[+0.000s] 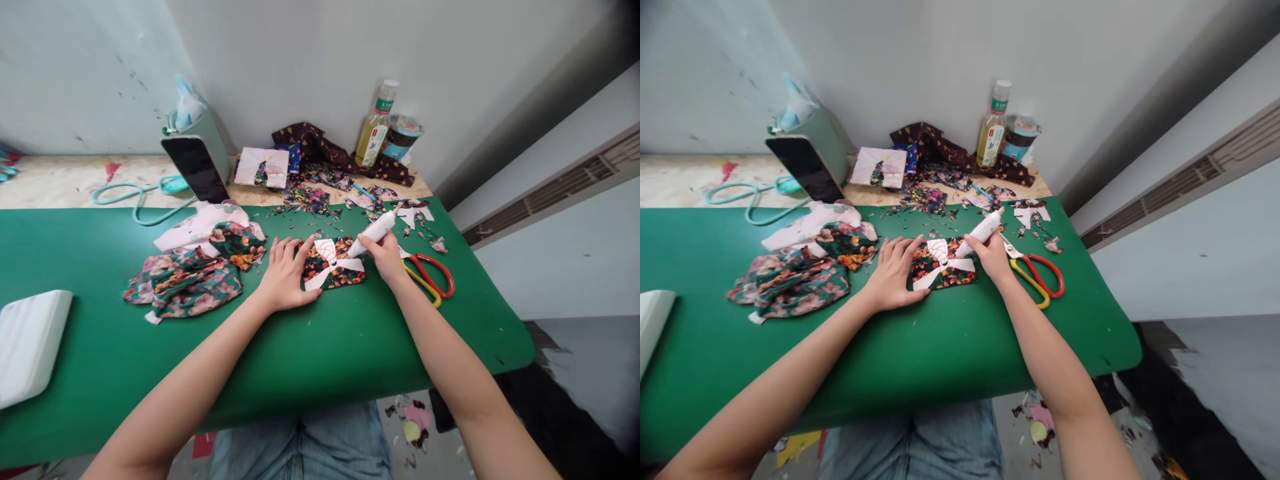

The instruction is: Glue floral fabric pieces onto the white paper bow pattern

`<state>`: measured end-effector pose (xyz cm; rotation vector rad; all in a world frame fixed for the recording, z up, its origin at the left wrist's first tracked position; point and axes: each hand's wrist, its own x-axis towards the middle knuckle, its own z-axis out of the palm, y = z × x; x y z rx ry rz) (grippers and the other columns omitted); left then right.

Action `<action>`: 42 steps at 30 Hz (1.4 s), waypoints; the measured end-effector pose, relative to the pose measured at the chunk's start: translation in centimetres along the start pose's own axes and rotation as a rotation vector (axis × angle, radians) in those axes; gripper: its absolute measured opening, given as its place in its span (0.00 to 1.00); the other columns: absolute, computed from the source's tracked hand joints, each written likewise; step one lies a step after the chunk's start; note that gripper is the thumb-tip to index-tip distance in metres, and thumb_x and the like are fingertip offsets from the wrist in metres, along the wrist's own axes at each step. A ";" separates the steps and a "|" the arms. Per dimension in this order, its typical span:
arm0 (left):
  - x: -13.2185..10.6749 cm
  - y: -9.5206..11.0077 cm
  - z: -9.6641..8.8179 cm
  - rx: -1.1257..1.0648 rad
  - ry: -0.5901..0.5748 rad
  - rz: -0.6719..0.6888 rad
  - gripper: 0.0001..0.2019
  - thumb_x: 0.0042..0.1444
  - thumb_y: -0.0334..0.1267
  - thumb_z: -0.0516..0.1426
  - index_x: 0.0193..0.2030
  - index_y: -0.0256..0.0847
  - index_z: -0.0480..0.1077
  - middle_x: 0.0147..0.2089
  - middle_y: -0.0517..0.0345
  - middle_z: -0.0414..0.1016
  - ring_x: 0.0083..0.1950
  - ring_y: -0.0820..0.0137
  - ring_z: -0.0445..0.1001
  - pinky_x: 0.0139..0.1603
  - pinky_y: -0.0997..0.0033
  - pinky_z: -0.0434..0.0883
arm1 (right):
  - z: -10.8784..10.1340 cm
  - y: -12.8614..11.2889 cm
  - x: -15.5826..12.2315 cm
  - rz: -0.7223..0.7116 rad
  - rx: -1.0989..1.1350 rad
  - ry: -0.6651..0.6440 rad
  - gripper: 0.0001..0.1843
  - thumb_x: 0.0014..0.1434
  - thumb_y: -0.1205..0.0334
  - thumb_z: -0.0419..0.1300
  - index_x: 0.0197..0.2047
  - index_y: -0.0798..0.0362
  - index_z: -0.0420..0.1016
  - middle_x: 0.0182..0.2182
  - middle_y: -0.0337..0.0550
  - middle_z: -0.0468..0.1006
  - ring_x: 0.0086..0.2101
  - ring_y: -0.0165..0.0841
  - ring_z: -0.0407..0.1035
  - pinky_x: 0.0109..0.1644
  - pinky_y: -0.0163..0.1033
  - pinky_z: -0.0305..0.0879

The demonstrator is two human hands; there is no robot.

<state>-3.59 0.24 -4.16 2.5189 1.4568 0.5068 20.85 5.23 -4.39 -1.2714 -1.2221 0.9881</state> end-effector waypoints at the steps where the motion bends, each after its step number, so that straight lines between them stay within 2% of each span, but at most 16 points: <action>1: 0.0 0.0 0.0 0.000 0.004 0.001 0.54 0.44 0.59 0.60 0.73 0.37 0.43 0.63 0.39 0.56 0.68 0.42 0.52 0.71 0.37 0.41 | 0.0 0.0 0.0 0.001 0.003 0.004 0.25 0.42 0.45 0.69 0.35 0.48 0.63 0.29 0.35 0.71 0.32 0.35 0.69 0.38 0.44 0.71; 6: 0.0 -0.1 0.0 -0.005 0.009 0.015 0.54 0.44 0.60 0.60 0.73 0.39 0.41 0.63 0.40 0.57 0.67 0.44 0.54 0.70 0.35 0.41 | -0.1 -0.2 -0.1 0.020 0.003 -0.014 0.26 0.40 0.46 0.70 0.36 0.48 0.64 0.30 0.36 0.72 0.33 0.37 0.70 0.40 0.46 0.71; 9: -0.1 -0.6 -0.4 -0.008 -0.029 0.039 0.54 0.45 0.59 0.60 0.73 0.38 0.41 0.65 0.39 0.57 0.68 0.44 0.53 0.71 0.37 0.40 | -0.2 -0.5 -0.3 -0.001 -0.013 -0.066 0.25 0.41 0.46 0.70 0.37 0.48 0.66 0.31 0.37 0.73 0.33 0.37 0.71 0.43 0.48 0.71; 15: -0.4 -2.0 -1.3 -0.018 -0.127 0.124 0.54 0.46 0.53 0.60 0.74 0.38 0.37 0.73 0.38 0.49 0.74 0.41 0.42 0.71 0.37 0.38 | -0.1 -0.4 -0.8 -0.035 -0.002 -0.189 0.22 0.45 0.49 0.70 0.37 0.49 0.66 0.31 0.39 0.75 0.33 0.37 0.72 0.43 0.48 0.71; 20: -0.3 -2.7 -1.4 -0.056 -0.148 0.198 0.52 0.46 0.47 0.59 0.74 0.39 0.35 0.74 0.39 0.47 0.74 0.42 0.41 0.71 0.39 0.44 | 0.1 -0.1 -1.0 -0.017 -0.019 -0.260 0.21 0.47 0.48 0.69 0.38 0.49 0.67 0.32 0.40 0.76 0.34 0.38 0.72 0.43 0.47 0.71; 24: -0.2 -2.5 -1.8 -0.053 -0.050 0.239 0.48 0.48 0.45 0.58 0.73 0.36 0.40 0.72 0.39 0.52 0.72 0.44 0.47 0.70 0.43 0.51 | 0.2 0.0 -1.1 0.017 -0.026 -0.259 0.22 0.48 0.48 0.69 0.39 0.49 0.67 0.33 0.41 0.76 0.34 0.38 0.72 0.43 0.47 0.71; 27: -0.5 -1.5 -2.5 0.009 0.035 0.314 0.39 0.50 0.42 0.56 0.69 0.36 0.51 0.65 0.40 0.63 0.66 0.47 0.59 0.66 0.45 0.56 | 0.3 0.0 -1.3 0.022 -0.019 -0.232 0.21 0.48 0.49 0.69 0.39 0.48 0.67 0.33 0.40 0.76 0.34 0.38 0.72 0.42 0.47 0.71; 29: -1.0 -0.5 -2.9 0.036 0.018 0.421 0.28 0.52 0.41 0.54 0.61 0.37 0.61 0.60 0.42 0.69 0.57 0.52 0.69 0.59 0.48 0.63 | 0.4 -0.1 -1.4 0.020 -0.003 -0.217 0.21 0.47 0.49 0.70 0.38 0.48 0.66 0.32 0.40 0.76 0.33 0.38 0.72 0.41 0.47 0.71; 31: -1.4 0.6 -3.0 0.010 -0.024 0.509 0.21 0.54 0.41 0.52 0.53 0.35 0.66 0.57 0.42 0.73 0.50 0.57 0.74 0.48 0.55 0.68 | 0.5 -0.3 -1.6 0.023 0.019 -0.208 0.22 0.46 0.49 0.71 0.38 0.48 0.66 0.32 0.39 0.76 0.33 0.38 0.72 0.40 0.46 0.72; 35: -1.9 2.2 -2.7 0.076 -0.155 0.569 0.17 0.53 0.42 0.51 0.46 0.35 0.69 0.60 0.43 0.72 0.39 0.62 0.76 0.34 0.59 0.68 | 0.8 -0.6 -1.8 0.071 0.019 -0.211 0.24 0.44 0.48 0.71 0.38 0.49 0.66 0.32 0.40 0.76 0.33 0.37 0.73 0.39 0.45 0.72; 38: -1.8 2.5 -2.5 0.106 -0.229 0.559 0.17 0.53 0.43 0.51 0.46 0.35 0.69 0.62 0.42 0.70 0.36 0.63 0.76 0.32 0.58 0.68 | 1.0 -0.7 -1.9 0.117 0.007 -0.216 0.26 0.42 0.47 0.72 0.38 0.49 0.67 0.32 0.40 0.77 0.32 0.38 0.73 0.38 0.45 0.73; 42: -1.7 2.4 -2.3 0.113 -0.271 0.536 0.20 0.53 0.44 0.50 0.48 0.35 0.68 0.64 0.41 0.67 0.39 0.61 0.77 0.33 0.58 0.70 | 1.0 -0.8 -2.0 0.148 -0.003 -0.235 0.27 0.41 0.47 0.73 0.38 0.49 0.67 0.32 0.41 0.77 0.32 0.38 0.73 0.37 0.45 0.73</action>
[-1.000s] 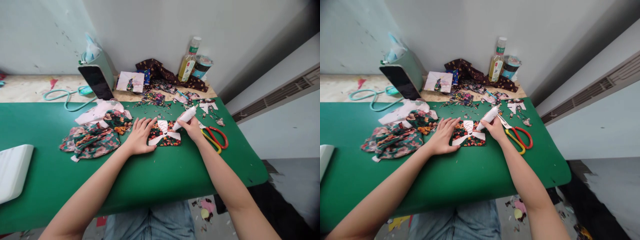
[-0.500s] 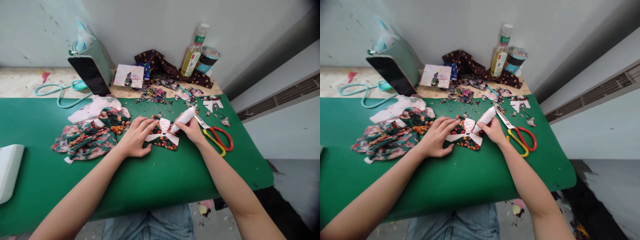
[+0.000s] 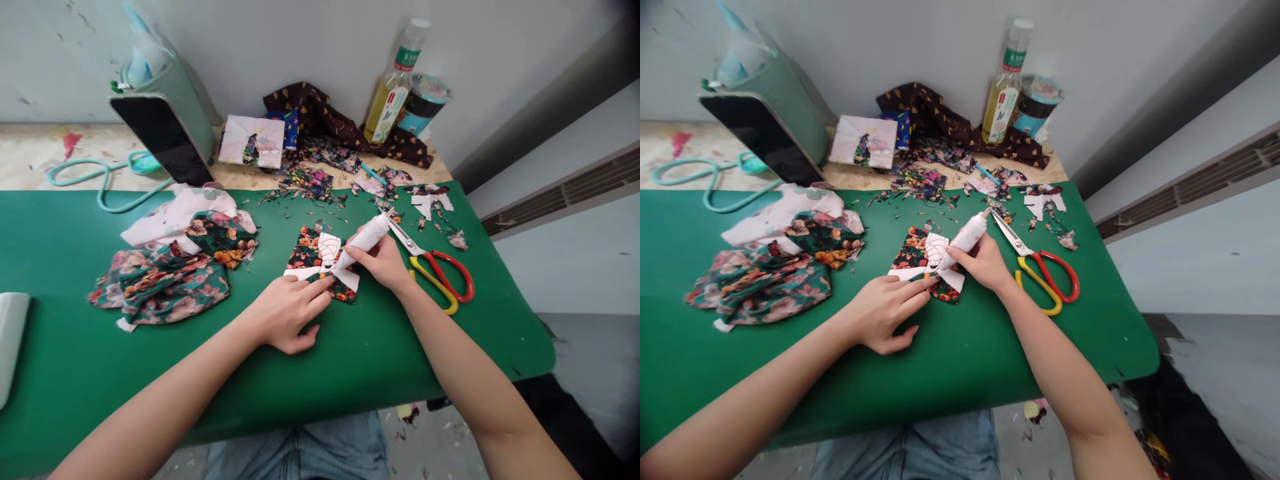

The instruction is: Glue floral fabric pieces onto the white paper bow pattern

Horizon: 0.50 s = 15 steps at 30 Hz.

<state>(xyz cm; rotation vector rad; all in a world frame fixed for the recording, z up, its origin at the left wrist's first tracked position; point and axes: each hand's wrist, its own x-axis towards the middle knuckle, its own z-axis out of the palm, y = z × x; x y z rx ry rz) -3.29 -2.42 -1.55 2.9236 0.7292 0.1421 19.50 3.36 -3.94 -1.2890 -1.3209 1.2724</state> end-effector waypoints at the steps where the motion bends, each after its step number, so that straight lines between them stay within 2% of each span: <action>1: 0.0 0.0 0.0 -0.001 -0.004 -0.001 0.20 0.53 0.44 0.51 0.49 0.34 0.68 0.64 0.41 0.67 0.39 0.60 0.77 0.34 0.58 0.70 | 0.0 0.0 0.0 0.005 -0.005 -0.005 0.27 0.41 0.47 0.73 0.38 0.49 0.67 0.32 0.41 0.77 0.31 0.38 0.73 0.36 0.45 0.73; 7: -0.1 0.1 0.1 -0.001 0.001 -0.010 0.20 0.54 0.44 0.50 0.48 0.34 0.68 0.65 0.41 0.67 0.40 0.60 0.78 0.33 0.58 0.70 | 0.0 0.1 -0.3 -0.020 -0.074 -0.041 0.24 0.45 0.47 0.71 0.39 0.50 0.68 0.34 0.43 0.78 0.33 0.39 0.75 0.39 0.47 0.75; 15: 0.0 0.0 0.0 -0.021 -0.001 -0.010 0.20 0.54 0.44 0.50 0.49 0.33 0.68 0.65 0.40 0.67 0.39 0.61 0.78 0.34 0.58 0.71 | 0.0 0.0 -0.4 -0.030 -0.122 -0.060 0.24 0.46 0.46 0.70 0.39 0.50 0.68 0.34 0.45 0.79 0.33 0.40 0.75 0.38 0.47 0.76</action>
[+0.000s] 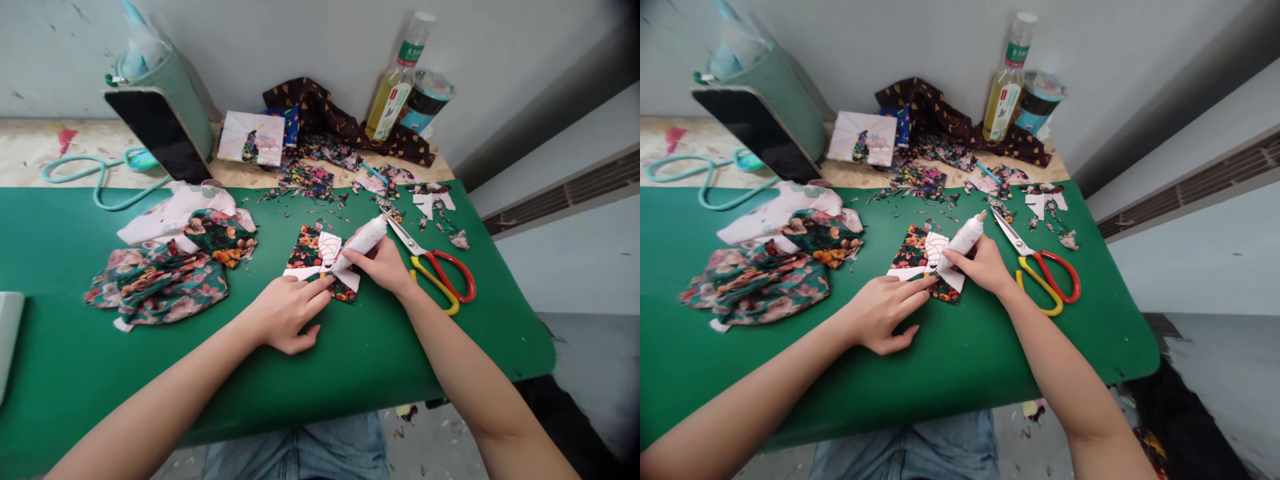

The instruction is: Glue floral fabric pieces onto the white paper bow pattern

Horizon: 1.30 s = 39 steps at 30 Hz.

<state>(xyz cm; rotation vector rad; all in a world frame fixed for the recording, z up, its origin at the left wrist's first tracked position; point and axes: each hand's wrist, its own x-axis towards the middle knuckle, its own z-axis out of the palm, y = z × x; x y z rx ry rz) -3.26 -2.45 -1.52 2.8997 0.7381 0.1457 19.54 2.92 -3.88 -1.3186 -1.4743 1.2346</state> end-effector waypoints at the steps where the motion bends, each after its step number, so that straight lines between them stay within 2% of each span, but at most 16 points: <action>1: 0.0 0.0 0.0 -0.001 -0.002 -0.001 0.20 0.54 0.44 0.50 0.48 0.33 0.68 0.65 0.40 0.67 0.38 0.62 0.78 0.33 0.58 0.71 | 0.0 0.0 0.0 -0.004 -0.007 -0.004 0.24 0.46 0.46 0.70 0.39 0.50 0.67 0.34 0.45 0.79 0.33 0.40 0.75 0.38 0.48 0.75; 9: -0.1 0.0 -0.1 -0.017 -0.020 -0.013 0.19 0.55 0.44 0.50 0.49 0.34 0.68 0.65 0.40 0.66 0.38 0.62 0.78 0.34 0.59 0.72 | -0.1 0.1 0.0 -0.061 -0.072 -0.022 0.22 0.49 0.46 0.69 0.40 0.51 0.68 0.35 0.47 0.79 0.35 0.40 0.75 0.39 0.47 0.75; 20: -0.2 0.0 0.3 -0.041 0.021 0.005 0.18 0.54 0.42 0.51 0.48 0.34 0.67 0.65 0.40 0.67 0.34 0.64 0.77 0.31 0.59 0.71 | -0.1 -0.2 0.4 0.016 0.111 0.079 0.26 0.42 0.45 0.72 0.37 0.49 0.68 0.32 0.40 0.79 0.32 0.38 0.74 0.39 0.45 0.74; 23: -0.3 -0.4 0.3 -0.059 0.146 0.011 0.19 0.55 0.40 0.52 0.51 0.35 0.66 0.63 0.40 0.69 0.42 0.61 0.77 0.36 0.60 0.72 | -0.3 -0.1 0.6 -0.019 0.156 0.119 0.25 0.43 0.46 0.72 0.37 0.48 0.68 0.31 0.40 0.78 0.33 0.37 0.74 0.41 0.45 0.74; 25: -0.4 -1.0 0.3 -0.080 0.284 -0.033 0.19 0.56 0.40 0.53 0.54 0.36 0.63 0.61 0.42 0.71 0.51 0.58 0.74 0.46 0.58 0.72 | -0.5 0.0 0.8 -0.043 0.224 0.188 0.25 0.43 0.46 0.72 0.38 0.48 0.67 0.32 0.39 0.78 0.33 0.36 0.73 0.42 0.44 0.74; 26: -0.5 -1.4 0.3 -0.089 0.341 -0.078 0.20 0.57 0.40 0.54 0.55 0.37 0.62 0.60 0.42 0.71 0.53 0.57 0.73 0.51 0.56 0.70 | -0.6 0.1 0.9 -0.050 0.264 0.230 0.25 0.42 0.47 0.72 0.38 0.47 0.67 0.32 0.39 0.77 0.34 0.36 0.73 0.42 0.44 0.74; 28: -0.6 -2.4 0.4 -0.134 0.377 -0.152 0.25 0.56 0.43 0.57 0.58 0.38 0.59 0.62 0.42 0.69 0.59 0.55 0.68 0.59 0.51 0.66 | -0.8 0.2 1.2 -0.054 0.332 0.308 0.26 0.42 0.48 0.72 0.38 0.47 0.66 0.33 0.38 0.76 0.35 0.36 0.73 0.43 0.44 0.74; 29: -0.7 -3.0 0.5 -0.151 0.382 -0.188 0.31 0.54 0.47 0.59 0.61 0.38 0.56 0.65 0.40 0.65 0.63 0.52 0.64 0.62 0.48 0.63 | -1.0 0.3 1.4 -0.055 0.353 0.337 0.26 0.42 0.48 0.72 0.38 0.46 0.65 0.33 0.38 0.76 0.36 0.36 0.73 0.44 0.44 0.74; 31: -0.7 -4.2 0.7 -0.189 0.350 -0.241 0.43 0.50 0.55 0.62 0.67 0.37 0.50 0.70 0.35 0.55 0.69 0.47 0.54 0.67 0.44 0.58 | -1.2 0.3 1.7 -0.055 0.368 0.371 0.25 0.42 0.47 0.71 0.38 0.46 0.65 0.33 0.39 0.75 0.38 0.38 0.74 0.45 0.45 0.74; 34: -0.4 -5.7 1.2 -0.232 0.282 -0.315 0.52 0.47 0.58 0.64 0.71 0.38 0.42 0.73 0.33 0.45 0.73 0.43 0.47 0.69 0.39 0.53 | -1.3 0.2 2.1 -0.043 0.356 0.408 0.25 0.42 0.45 0.71 0.37 0.46 0.65 0.33 0.40 0.74 0.39 0.39 0.73 0.43 0.46 0.75; 39: 0.3 -7.0 1.3 -0.242 0.216 -0.271 0.59 0.44 0.61 0.64 0.73 0.39 0.35 0.73 0.35 0.47 0.73 0.43 0.47 0.70 0.38 0.48 | -1.2 0.0 2.3 -0.037 0.385 0.423 0.27 0.38 0.45 0.72 0.34 0.47 0.64 0.31 0.39 0.74 0.35 0.38 0.73 0.40 0.45 0.75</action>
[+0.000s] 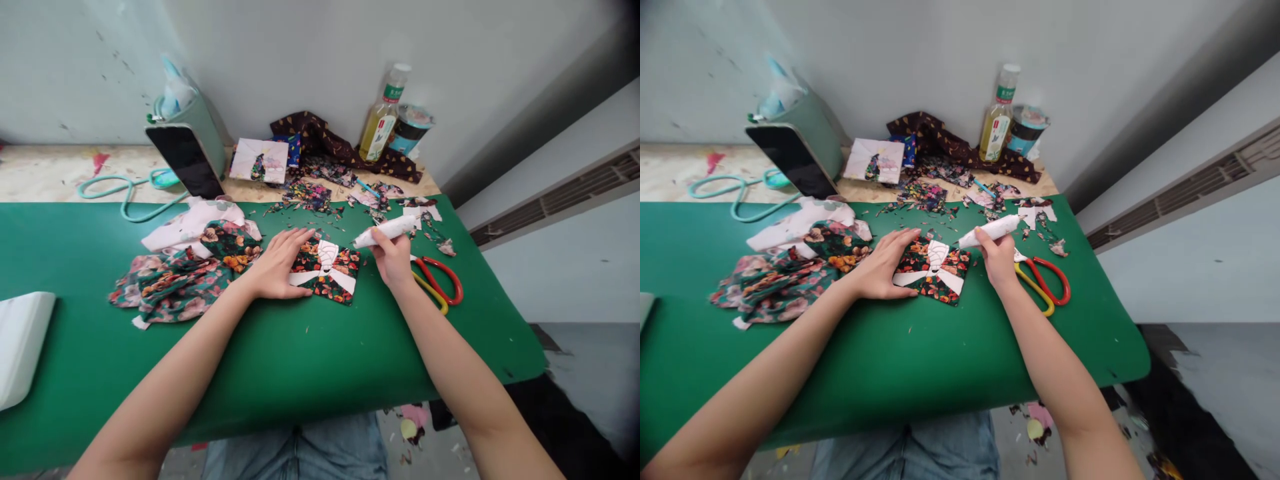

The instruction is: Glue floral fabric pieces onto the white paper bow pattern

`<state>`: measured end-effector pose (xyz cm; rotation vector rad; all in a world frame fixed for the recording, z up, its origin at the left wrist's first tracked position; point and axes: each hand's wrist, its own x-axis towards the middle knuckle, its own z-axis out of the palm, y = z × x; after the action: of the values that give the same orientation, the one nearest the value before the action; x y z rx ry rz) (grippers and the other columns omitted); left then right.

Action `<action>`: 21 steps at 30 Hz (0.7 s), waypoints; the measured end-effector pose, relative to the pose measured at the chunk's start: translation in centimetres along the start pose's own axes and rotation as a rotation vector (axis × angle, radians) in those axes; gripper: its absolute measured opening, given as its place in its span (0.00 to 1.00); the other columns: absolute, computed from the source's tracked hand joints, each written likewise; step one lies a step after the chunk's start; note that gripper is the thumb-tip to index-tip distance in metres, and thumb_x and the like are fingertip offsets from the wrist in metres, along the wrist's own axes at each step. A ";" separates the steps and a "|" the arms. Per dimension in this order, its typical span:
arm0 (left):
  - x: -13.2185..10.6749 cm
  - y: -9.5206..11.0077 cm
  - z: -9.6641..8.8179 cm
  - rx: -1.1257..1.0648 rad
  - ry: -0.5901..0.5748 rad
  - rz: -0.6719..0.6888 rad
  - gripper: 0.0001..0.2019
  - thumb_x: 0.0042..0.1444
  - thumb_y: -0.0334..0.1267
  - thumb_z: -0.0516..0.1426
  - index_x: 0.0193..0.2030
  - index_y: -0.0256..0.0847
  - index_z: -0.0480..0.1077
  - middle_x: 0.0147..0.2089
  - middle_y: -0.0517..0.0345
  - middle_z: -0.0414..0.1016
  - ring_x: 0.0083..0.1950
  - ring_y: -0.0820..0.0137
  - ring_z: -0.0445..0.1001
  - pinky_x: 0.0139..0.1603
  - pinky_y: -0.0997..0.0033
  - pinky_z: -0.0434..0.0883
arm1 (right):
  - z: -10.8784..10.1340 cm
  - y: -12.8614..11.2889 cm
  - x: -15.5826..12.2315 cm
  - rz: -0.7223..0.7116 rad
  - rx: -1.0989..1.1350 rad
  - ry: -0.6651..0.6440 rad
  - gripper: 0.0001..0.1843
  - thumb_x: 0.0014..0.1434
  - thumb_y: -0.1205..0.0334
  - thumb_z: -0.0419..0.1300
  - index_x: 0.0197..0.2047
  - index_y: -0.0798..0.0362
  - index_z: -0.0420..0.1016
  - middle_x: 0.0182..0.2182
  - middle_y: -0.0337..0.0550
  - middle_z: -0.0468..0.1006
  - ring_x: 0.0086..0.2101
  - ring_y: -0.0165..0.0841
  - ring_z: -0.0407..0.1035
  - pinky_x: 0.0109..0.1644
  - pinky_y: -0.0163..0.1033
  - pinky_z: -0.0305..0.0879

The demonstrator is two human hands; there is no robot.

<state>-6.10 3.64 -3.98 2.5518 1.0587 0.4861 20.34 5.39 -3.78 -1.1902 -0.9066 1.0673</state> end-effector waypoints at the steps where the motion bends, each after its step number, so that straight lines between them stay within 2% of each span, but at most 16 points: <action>1: 0.1 0.0 0.0 0.006 -0.015 0.004 0.59 0.45 0.61 0.63 0.73 0.39 0.35 0.73 0.35 0.48 0.73 0.42 0.48 0.70 0.38 0.48 | 0.0 0.0 0.0 -0.002 -0.006 -0.009 0.26 0.39 0.45 0.71 0.34 0.47 0.64 0.31 0.39 0.74 0.36 0.38 0.73 0.40 0.45 0.76; 5: 0.2 0.2 -0.2 0.012 -0.025 0.008 0.58 0.45 0.59 0.63 0.74 0.40 0.34 0.72 0.35 0.51 0.72 0.42 0.50 0.70 0.36 0.48 | 0.0 0.1 0.0 -0.010 -0.020 -0.020 0.25 0.40 0.45 0.71 0.34 0.47 0.64 0.31 0.39 0.75 0.35 0.38 0.74 0.40 0.45 0.76; 11: -0.3 0.4 -0.3 0.025 0.016 0.039 0.57 0.44 0.59 0.63 0.73 0.37 0.38 0.67 0.35 0.57 0.69 0.44 0.55 0.70 0.37 0.48 | -0.2 -0.1 0.1 0.000 0.051 0.042 0.25 0.38 0.48 0.72 0.34 0.48 0.65 0.30 0.37 0.75 0.34 0.37 0.74 0.40 0.43 0.75; 16: -0.9 0.8 -0.5 0.072 0.071 0.023 0.57 0.42 0.61 0.63 0.72 0.38 0.40 0.65 0.35 0.55 0.68 0.42 0.56 0.69 0.35 0.47 | -0.6 -1.1 0.1 -0.089 0.025 0.035 0.19 0.47 0.45 0.65 0.35 0.48 0.66 0.32 0.42 0.79 0.37 0.39 0.75 0.45 0.46 0.74; 19: -1.3 1.1 -0.6 0.127 0.124 0.040 0.56 0.44 0.60 0.63 0.72 0.43 0.38 0.67 0.35 0.50 0.69 0.41 0.53 0.68 0.33 0.48 | -1.5 -2.0 0.0 -0.165 -0.001 -0.037 0.12 0.51 0.51 0.62 0.33 0.50 0.71 0.39 0.46 0.80 0.35 0.37 0.75 0.43 0.45 0.73; 21: -1.5 1.3 -0.6 0.171 0.166 0.052 0.55 0.45 0.57 0.63 0.72 0.46 0.35 0.68 0.36 0.47 0.70 0.41 0.51 0.67 0.32 0.48 | -2.4 -2.7 -0.1 -0.187 -0.094 -0.139 0.08 0.49 0.57 0.62 0.32 0.51 0.72 0.42 0.46 0.80 0.28 0.33 0.72 0.36 0.43 0.71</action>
<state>-6.58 1.84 -3.16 2.7335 1.1368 0.6577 22.99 4.53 -1.55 -1.0938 -1.1641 0.9739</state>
